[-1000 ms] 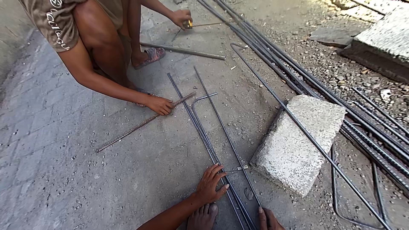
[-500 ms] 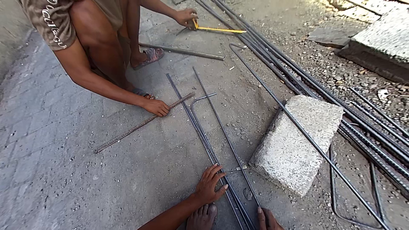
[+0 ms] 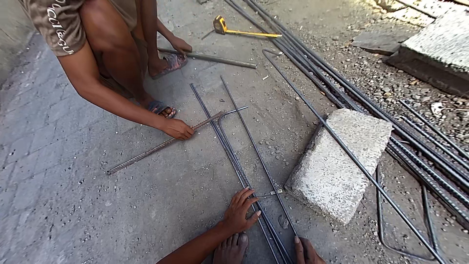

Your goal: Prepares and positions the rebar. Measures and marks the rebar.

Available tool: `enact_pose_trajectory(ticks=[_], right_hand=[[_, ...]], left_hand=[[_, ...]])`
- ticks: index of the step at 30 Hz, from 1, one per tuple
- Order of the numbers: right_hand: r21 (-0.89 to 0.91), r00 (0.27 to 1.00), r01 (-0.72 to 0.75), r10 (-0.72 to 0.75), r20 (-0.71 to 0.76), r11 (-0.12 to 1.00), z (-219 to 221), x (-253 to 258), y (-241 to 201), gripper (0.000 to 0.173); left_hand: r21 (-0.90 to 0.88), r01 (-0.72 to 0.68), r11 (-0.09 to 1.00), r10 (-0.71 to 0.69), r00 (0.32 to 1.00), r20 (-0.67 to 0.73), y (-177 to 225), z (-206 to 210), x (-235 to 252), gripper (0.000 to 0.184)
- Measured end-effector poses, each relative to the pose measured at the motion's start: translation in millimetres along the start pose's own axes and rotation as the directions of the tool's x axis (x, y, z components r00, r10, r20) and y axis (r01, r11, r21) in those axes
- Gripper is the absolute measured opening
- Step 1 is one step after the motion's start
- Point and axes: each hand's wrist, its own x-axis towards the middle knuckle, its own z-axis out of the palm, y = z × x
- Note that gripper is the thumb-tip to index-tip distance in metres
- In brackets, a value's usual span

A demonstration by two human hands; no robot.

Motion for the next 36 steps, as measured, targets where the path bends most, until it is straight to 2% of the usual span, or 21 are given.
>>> enact_pose_trajectory(ticks=[36], right_hand=[[-0.001,1.0,-0.011,0.011,0.001,1.0,-1.7,-0.7,-1.0,0.048]], left_hand=[[0.011,-0.018,1.0,0.018,0.999,-0.03,-1.9,2.8,-0.2,0.043]])
